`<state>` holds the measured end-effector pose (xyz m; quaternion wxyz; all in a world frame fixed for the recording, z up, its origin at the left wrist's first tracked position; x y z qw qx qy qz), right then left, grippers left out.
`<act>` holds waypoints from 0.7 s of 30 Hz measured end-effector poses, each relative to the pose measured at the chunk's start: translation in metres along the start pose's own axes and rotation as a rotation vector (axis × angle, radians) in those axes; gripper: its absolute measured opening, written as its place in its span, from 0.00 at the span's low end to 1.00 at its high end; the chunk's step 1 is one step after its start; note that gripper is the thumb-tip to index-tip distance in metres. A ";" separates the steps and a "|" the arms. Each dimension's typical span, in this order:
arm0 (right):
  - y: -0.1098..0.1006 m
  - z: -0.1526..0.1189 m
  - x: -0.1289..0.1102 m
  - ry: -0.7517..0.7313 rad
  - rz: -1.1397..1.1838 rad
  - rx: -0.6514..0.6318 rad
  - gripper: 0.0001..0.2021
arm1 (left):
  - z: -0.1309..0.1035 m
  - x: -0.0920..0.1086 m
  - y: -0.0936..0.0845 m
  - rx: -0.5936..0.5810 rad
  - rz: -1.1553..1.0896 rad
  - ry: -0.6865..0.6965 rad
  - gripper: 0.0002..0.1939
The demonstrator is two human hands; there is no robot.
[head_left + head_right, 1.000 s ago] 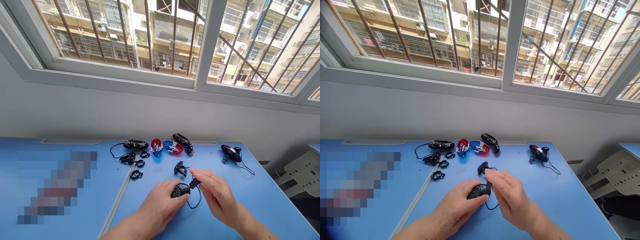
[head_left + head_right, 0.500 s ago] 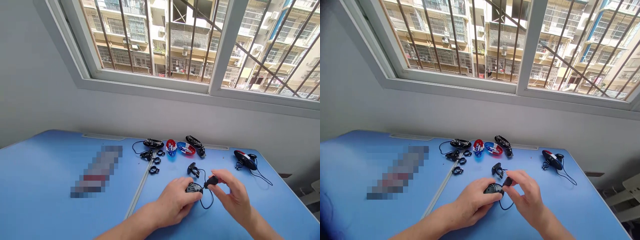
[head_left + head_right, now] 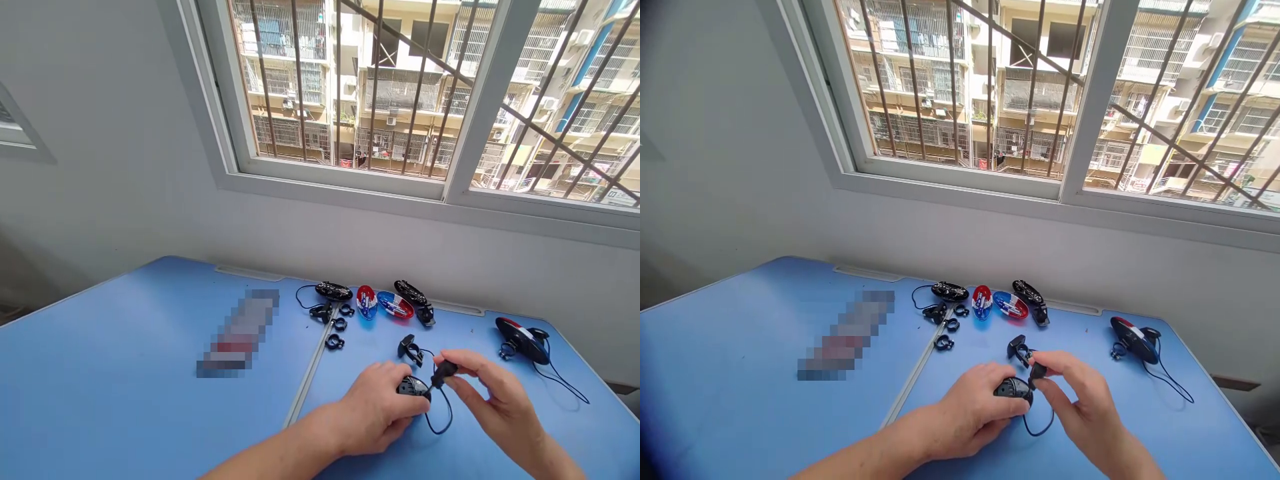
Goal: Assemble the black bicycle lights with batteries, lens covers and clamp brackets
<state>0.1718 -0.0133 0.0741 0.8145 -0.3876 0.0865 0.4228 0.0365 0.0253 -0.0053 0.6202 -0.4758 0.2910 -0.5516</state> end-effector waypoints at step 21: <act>0.003 -0.011 0.011 0.118 0.044 0.085 0.10 | 0.002 -0.003 0.002 -0.015 -0.019 0.005 0.20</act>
Point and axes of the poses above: each hand's wrist, its own z-axis towards the middle knuckle, its own y-axis out of the palm, x = y × z, the point moved 7 cm from there along z, towards the middle knuckle, and after that the axes turned 7 degrees about y, right-handed, at the moved point
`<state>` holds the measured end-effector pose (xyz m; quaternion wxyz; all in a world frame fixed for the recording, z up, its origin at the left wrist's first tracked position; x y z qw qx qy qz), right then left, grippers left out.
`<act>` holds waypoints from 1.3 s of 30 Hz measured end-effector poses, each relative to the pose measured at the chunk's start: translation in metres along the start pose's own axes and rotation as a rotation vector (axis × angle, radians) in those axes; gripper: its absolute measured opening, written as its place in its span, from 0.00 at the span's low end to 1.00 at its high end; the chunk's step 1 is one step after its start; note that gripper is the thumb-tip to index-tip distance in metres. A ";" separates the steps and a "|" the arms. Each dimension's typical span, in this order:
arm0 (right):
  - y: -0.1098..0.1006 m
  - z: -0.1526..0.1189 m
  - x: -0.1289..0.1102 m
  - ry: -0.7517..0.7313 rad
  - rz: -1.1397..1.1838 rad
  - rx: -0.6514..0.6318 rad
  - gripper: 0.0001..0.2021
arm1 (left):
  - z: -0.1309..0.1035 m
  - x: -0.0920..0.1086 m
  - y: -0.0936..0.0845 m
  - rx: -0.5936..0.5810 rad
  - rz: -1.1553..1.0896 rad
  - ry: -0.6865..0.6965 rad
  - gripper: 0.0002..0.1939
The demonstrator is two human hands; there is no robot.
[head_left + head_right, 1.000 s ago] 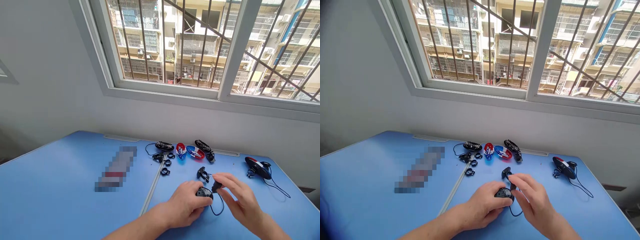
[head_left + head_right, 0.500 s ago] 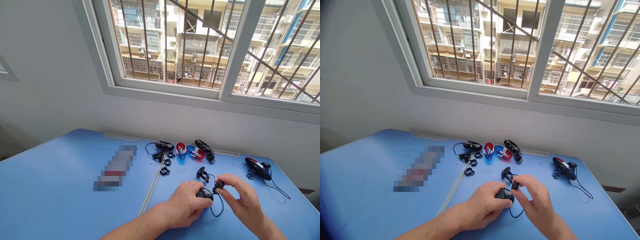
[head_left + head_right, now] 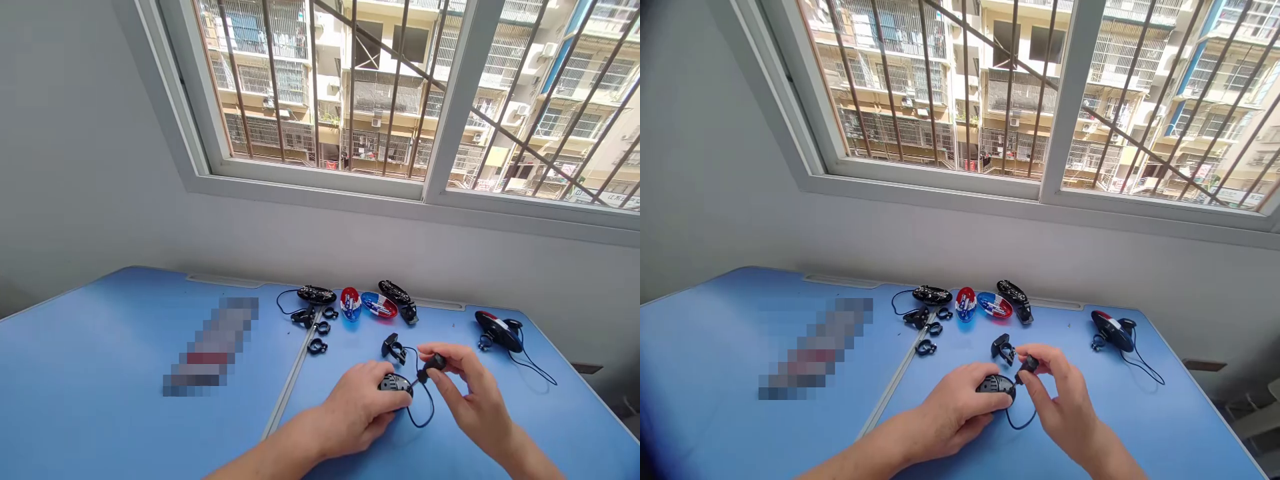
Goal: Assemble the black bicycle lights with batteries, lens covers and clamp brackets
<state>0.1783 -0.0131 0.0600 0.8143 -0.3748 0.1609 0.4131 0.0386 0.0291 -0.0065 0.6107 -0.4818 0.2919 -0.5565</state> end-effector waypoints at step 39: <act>0.005 0.005 -0.011 -0.085 0.093 -0.206 0.21 | 0.001 0.002 -0.009 0.118 -0.060 0.068 0.14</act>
Point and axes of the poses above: each hand's wrist, its own z-axis towards the middle knuckle, its own y-axis out of the palm, x = y × z, the point moved 7 cm from there along z, towards the middle knuckle, and after that the axes turned 7 degrees about y, right-handed, at the moved point
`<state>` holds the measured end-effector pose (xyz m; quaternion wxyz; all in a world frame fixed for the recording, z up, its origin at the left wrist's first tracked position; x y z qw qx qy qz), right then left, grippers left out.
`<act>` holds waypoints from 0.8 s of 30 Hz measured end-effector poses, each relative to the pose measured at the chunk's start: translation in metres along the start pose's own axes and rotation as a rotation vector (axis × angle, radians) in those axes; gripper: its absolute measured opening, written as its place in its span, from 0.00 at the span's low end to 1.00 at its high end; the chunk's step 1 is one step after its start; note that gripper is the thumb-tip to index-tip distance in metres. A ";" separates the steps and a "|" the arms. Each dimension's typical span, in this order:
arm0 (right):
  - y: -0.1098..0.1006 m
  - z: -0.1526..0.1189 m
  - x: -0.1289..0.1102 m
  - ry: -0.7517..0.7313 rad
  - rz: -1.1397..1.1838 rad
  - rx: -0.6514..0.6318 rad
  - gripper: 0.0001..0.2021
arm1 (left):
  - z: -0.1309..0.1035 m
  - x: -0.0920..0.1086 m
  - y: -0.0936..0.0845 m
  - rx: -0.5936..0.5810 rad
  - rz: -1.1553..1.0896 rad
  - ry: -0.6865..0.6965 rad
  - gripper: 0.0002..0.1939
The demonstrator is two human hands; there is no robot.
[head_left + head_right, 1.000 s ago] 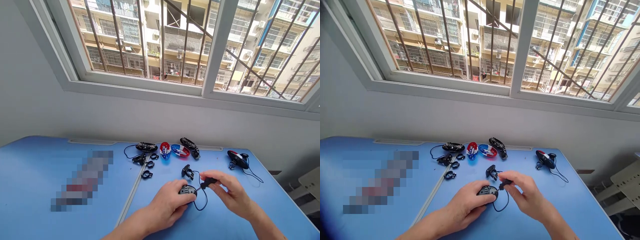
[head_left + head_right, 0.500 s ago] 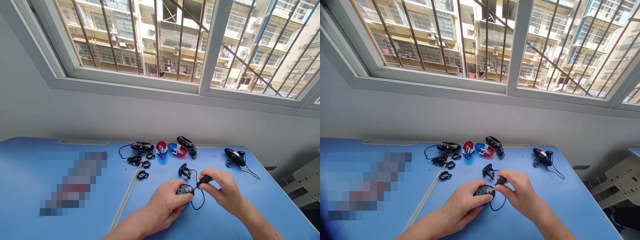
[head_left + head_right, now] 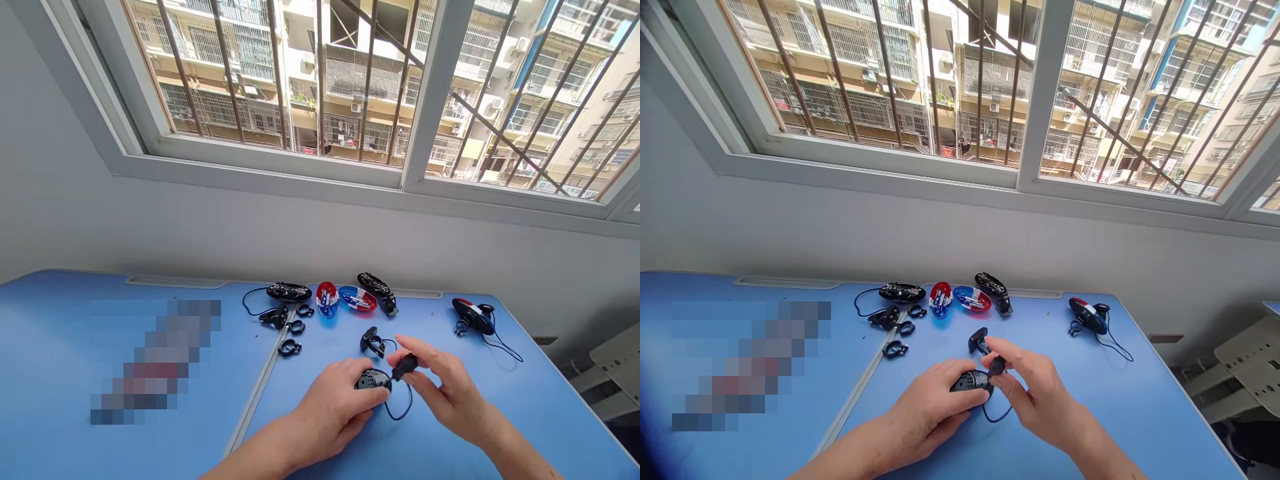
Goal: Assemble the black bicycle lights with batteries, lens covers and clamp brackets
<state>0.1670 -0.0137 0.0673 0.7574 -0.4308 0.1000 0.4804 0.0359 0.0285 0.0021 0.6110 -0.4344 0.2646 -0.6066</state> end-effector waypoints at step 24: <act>0.003 -0.002 -0.006 -0.055 -0.173 0.269 0.12 | 0.002 0.000 0.005 -0.082 0.060 -0.008 0.18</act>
Point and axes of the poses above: each hand's wrist, its own z-axis towards the middle knuckle, its own y-axis out of the palm, x = y × z, the point moved 7 cm from there along z, towards the middle knuckle, and after that the axes turned 7 degrees about y, right-handed, at the moved point
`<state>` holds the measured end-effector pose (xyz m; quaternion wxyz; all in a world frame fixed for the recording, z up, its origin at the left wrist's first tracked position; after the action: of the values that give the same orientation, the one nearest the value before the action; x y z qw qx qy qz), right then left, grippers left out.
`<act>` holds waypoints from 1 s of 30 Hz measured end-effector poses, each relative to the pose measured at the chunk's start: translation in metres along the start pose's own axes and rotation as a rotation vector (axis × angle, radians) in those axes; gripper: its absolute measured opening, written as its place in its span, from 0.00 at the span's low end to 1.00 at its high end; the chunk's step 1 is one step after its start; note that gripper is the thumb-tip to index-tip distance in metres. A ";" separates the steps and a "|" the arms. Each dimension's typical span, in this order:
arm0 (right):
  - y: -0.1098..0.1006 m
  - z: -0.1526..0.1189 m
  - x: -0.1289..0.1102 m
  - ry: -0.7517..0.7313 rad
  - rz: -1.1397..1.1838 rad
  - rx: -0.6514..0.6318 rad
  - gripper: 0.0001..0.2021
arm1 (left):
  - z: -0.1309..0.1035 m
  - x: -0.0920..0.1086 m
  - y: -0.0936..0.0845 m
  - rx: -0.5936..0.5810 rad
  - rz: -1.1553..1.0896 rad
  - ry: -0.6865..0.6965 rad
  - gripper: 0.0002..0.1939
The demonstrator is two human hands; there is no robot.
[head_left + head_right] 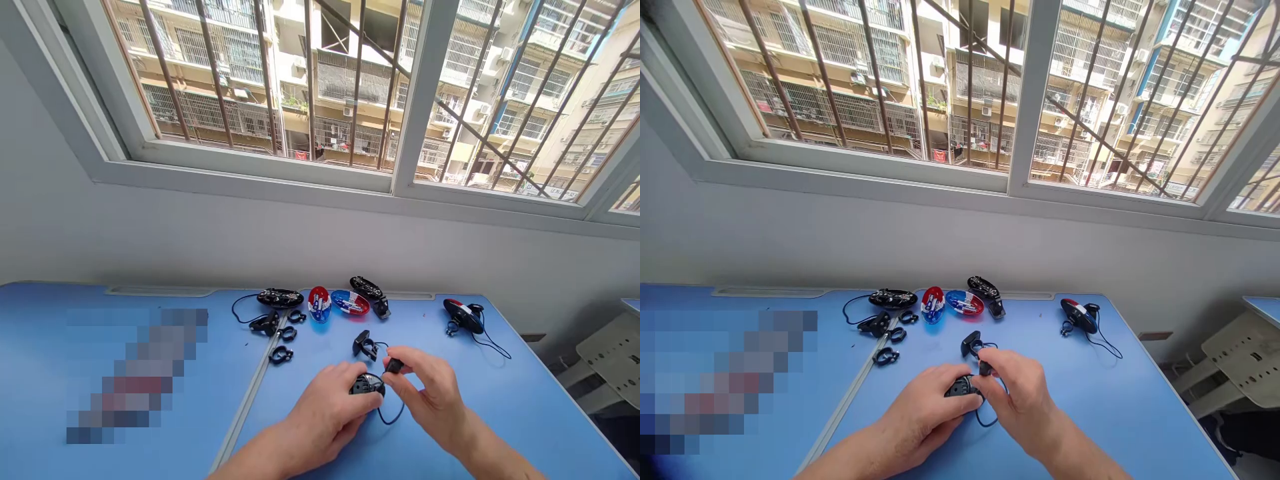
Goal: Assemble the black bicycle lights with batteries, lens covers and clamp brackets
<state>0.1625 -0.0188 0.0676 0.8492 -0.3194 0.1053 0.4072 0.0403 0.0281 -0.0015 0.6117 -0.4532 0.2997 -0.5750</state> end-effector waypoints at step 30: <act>0.000 0.007 0.007 0.083 0.217 -0.377 0.06 | -0.005 -0.009 0.013 -0.018 -0.060 -0.007 0.24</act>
<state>0.1659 -0.0104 0.0696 0.7205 -0.4759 0.0959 0.4953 0.0397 0.0348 -0.0170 0.5912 -0.4694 0.2888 -0.5889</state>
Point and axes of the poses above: each hand's wrist, its own z-axis towards the middle knuckle, its own y-axis out of the palm, x = y × z, the point moved 7 cm from there along z, towards the middle knuckle, and after that the axes turned 7 degrees about y, right-handed, at the moved point
